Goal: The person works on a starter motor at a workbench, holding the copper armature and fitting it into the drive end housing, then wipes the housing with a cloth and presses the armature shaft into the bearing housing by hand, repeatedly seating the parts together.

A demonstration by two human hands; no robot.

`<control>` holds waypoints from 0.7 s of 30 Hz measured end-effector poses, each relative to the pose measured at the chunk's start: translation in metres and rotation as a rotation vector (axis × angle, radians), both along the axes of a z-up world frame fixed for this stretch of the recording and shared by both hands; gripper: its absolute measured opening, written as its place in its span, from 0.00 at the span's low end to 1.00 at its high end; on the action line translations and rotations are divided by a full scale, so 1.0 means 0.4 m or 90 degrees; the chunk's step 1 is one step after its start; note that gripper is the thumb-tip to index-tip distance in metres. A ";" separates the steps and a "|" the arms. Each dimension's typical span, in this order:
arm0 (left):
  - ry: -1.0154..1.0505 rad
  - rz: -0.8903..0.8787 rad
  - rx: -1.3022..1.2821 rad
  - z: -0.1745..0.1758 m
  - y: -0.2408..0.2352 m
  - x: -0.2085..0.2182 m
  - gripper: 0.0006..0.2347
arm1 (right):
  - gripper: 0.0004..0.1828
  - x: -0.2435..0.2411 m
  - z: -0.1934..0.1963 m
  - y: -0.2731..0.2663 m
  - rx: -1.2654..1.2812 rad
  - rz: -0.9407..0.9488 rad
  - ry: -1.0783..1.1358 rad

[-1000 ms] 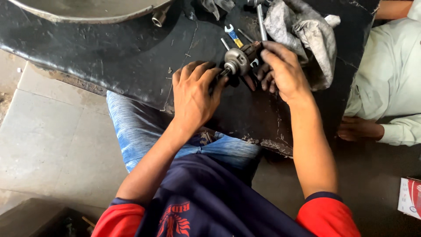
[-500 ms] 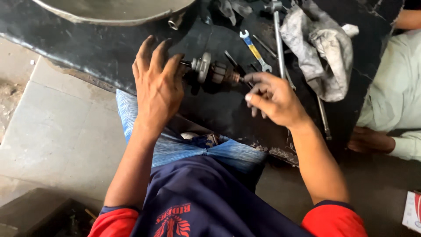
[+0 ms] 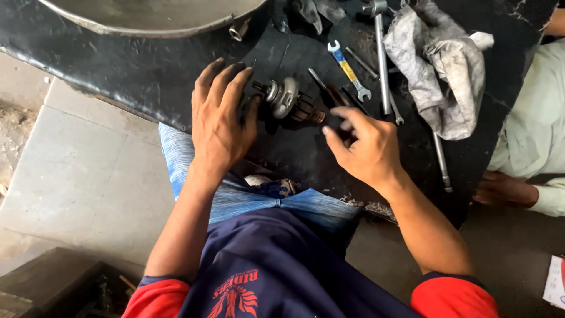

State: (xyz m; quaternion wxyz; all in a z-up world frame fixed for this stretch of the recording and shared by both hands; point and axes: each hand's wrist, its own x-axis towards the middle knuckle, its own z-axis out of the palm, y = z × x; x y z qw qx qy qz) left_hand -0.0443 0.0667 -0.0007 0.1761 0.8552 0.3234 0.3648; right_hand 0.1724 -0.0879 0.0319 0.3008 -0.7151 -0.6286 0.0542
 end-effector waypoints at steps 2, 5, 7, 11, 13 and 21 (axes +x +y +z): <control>-0.024 0.001 0.005 -0.005 -0.002 -0.004 0.19 | 0.16 0.006 0.005 0.000 0.039 -0.021 -0.021; -0.038 -0.007 0.017 0.001 -0.003 -0.005 0.19 | 0.15 0.013 0.009 0.001 0.078 -0.024 -0.044; -0.052 -0.012 0.023 0.005 -0.004 -0.008 0.18 | 0.15 0.012 0.007 0.001 0.077 -0.027 -0.044; -0.104 -0.026 0.025 0.015 -0.007 -0.020 0.17 | 0.15 0.003 0.009 0.001 0.054 -0.030 -0.021; -0.120 -0.022 0.050 0.021 -0.007 -0.028 0.17 | 0.15 -0.002 0.006 0.001 0.087 -0.006 -0.045; -0.101 0.027 0.229 0.182 0.149 -0.106 0.16 | 0.14 -0.035 0.025 0.008 0.120 0.070 -0.080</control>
